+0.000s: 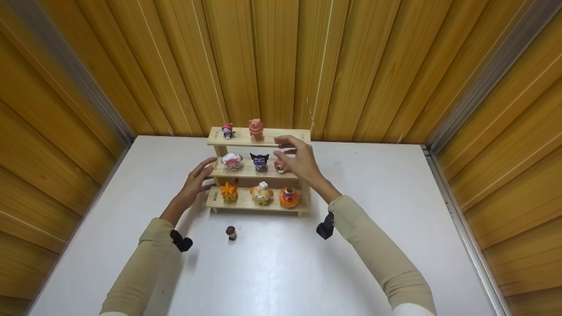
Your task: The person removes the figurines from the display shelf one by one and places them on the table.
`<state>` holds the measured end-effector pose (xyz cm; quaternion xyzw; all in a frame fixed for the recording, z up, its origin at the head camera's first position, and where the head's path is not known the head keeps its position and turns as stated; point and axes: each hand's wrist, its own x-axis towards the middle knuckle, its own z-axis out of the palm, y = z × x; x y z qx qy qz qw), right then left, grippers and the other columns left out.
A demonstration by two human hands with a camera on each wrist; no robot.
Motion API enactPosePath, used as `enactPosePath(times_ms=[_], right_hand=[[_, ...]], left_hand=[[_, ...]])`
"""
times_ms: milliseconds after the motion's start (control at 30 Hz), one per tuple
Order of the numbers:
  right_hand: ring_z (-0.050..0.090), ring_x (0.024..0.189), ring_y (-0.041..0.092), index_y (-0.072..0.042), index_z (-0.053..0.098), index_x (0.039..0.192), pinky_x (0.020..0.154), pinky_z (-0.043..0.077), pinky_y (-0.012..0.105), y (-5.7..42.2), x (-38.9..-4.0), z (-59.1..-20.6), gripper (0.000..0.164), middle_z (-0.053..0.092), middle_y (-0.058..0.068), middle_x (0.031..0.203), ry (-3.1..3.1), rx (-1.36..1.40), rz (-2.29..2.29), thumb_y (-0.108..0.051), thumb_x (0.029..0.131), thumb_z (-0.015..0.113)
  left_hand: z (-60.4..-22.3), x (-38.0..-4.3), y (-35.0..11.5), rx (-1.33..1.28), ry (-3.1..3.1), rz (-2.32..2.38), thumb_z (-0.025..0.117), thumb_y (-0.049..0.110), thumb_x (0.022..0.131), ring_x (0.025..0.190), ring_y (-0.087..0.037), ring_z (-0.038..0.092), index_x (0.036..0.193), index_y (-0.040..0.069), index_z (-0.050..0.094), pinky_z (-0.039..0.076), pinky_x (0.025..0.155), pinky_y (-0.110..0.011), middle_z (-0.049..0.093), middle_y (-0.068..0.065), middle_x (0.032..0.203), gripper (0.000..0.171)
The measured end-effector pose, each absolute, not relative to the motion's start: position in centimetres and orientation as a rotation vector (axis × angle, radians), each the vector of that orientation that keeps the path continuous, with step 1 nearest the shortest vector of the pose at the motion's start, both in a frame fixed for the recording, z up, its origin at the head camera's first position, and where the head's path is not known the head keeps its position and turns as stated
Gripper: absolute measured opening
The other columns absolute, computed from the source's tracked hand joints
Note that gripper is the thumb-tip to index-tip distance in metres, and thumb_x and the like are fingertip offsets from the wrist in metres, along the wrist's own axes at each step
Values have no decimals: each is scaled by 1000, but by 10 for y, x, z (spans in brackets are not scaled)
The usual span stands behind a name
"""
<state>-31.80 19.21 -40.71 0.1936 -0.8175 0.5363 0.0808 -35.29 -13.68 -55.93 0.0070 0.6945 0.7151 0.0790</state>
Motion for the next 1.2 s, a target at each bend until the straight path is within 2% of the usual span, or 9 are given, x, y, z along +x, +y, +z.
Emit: enactPosePath(times_ms=[100,233,467,733,867,1200], right_hand=[[62,118,47,14,61,126,102,55,45,192,-328,-400,35,64,34,125,-2462,555,1571,5,94,68],[60,123,47,13,58,131,105,50,58,195,-348,-405,40,62,34,130,-2488,548,1576,4,94,69],[56,130,44,7,50,143,109,48,54,200,-380,-423,54,57,30,139,-2543,587,1624,-3,94,72],[47,143,42,6,35,154,120,38,48,190,-391,-432,68,46,29,153,-2619,542,1764,-7,97,69],[47,143,41,4,34,155,121,37,48,186,-395,-433,69,46,28,154,-2616,513,1796,-6,97,69],[48,142,41,6,39,152,121,38,45,174,-405,-434,66,47,29,153,-2520,498,2015,4,94,68]], left_hand=[[-557,-355,-137,15,2098,2128,51,35,108,136,-36,52,152,25,49,47,110,-59,45,-15,154,45],[-558,-358,-136,4,2105,2124,55,37,107,129,-31,55,152,27,49,49,108,-56,47,-14,147,47],[-562,-355,-138,33,2099,2122,57,37,106,128,-29,54,151,29,51,49,106,-56,48,-12,144,46],[-562,-354,-141,5,2111,2150,60,35,104,124,-29,58,148,28,55,52,102,-55,49,-12,144,45],[-561,-356,-141,10,2104,2158,60,36,104,128,-32,56,148,27,55,51,104,-57,46,-13,149,45],[-565,-359,-140,-17,2107,2125,63,40,102,129,-34,55,148,26,54,48,106,-62,46,-14,149,49]])
